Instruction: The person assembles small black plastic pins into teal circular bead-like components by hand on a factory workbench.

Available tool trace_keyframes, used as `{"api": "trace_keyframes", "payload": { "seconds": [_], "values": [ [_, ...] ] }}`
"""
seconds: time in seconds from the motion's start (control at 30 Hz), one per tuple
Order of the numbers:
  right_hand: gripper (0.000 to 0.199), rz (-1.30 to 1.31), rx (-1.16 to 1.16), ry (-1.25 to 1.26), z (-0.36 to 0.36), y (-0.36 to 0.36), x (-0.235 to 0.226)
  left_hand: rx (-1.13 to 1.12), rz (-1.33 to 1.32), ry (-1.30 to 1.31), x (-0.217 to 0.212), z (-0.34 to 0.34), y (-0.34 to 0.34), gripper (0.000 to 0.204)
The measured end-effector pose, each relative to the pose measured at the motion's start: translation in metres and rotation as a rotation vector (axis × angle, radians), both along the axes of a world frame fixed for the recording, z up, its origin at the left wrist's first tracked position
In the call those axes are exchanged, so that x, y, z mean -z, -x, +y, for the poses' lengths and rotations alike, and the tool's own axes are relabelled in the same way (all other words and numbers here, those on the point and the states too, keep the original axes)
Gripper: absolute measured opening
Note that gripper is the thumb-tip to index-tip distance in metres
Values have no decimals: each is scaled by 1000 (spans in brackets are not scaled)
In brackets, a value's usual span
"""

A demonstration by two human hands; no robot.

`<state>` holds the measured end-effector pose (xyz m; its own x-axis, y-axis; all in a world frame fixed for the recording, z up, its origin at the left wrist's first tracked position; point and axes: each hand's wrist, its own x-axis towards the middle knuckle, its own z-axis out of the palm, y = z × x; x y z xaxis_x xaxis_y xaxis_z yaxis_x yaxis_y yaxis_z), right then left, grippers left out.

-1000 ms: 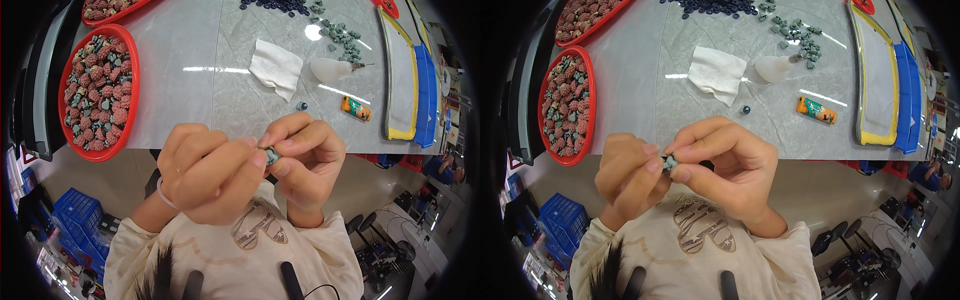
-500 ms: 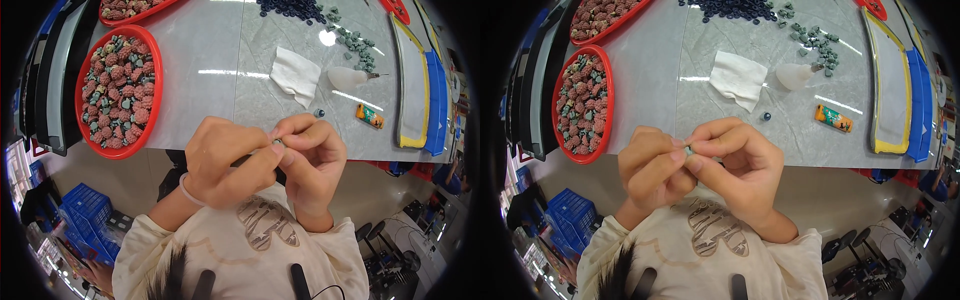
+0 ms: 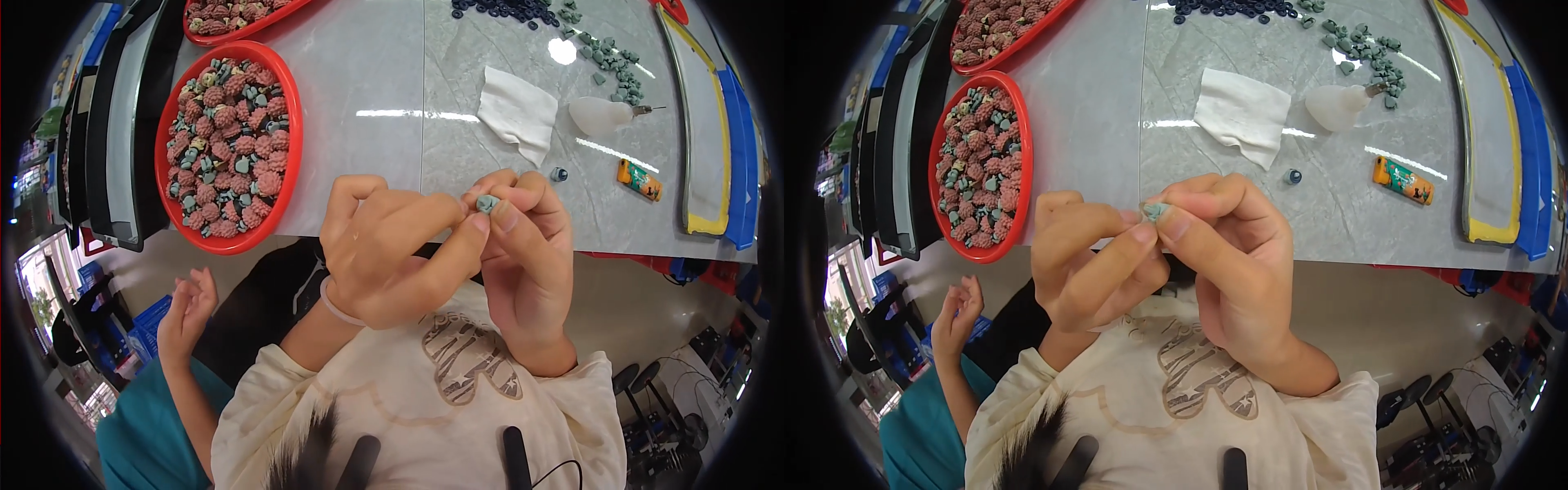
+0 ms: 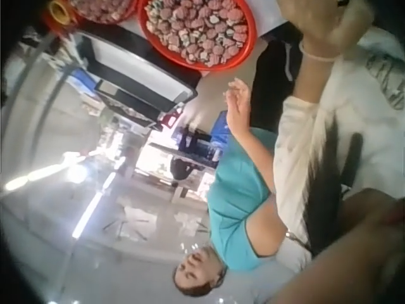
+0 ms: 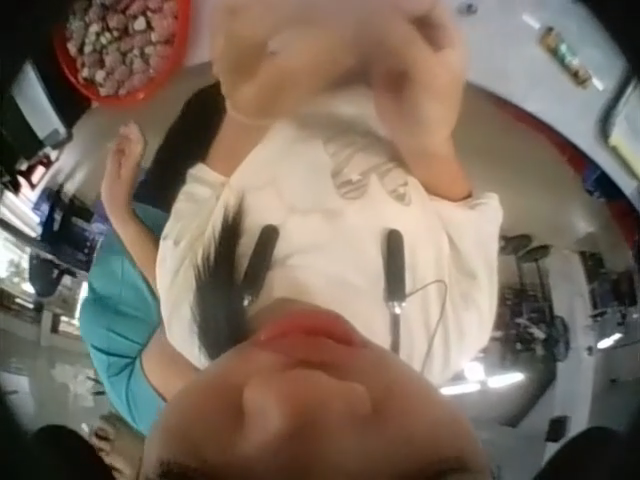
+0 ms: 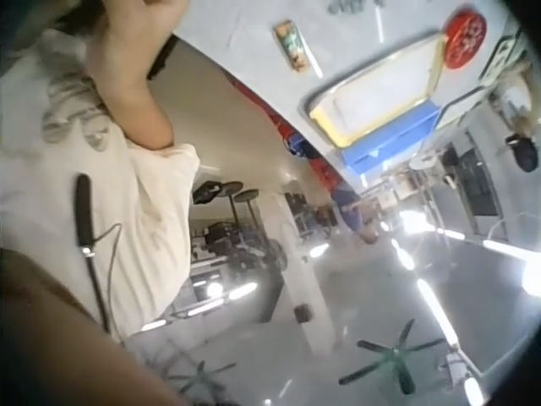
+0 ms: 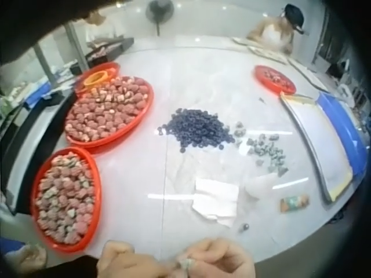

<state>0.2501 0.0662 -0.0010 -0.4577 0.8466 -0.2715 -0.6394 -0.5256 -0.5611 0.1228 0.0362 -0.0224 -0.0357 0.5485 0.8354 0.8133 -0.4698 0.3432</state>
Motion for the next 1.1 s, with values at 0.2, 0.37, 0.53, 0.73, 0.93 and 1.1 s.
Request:
{"api": "trace_keyframes", "payload": {
  "seconds": [0.2,0.37,0.53,0.73,0.93,1.1],
  "values": [
    [5,-82,-35,-60,-4,0,0,-29,22,-21,2,-1,-1,26],
    [5,-69,-2,-55,-4,0,6,-18,2,26,6,3,-1,23],
    [13,-2,84,-43,-2,1,7,79,-85,161,-1,1,-2,21],
    [14,-22,118,-149,0,2,10,114,-194,226,-7,-1,-4,24],
    [16,-126,262,-429,-3,3,14,86,-386,324,-15,0,-7,31],
    [21,-435,382,-893,-3,-2,11,123,-379,342,-22,-3,-6,28]
  ]
}}
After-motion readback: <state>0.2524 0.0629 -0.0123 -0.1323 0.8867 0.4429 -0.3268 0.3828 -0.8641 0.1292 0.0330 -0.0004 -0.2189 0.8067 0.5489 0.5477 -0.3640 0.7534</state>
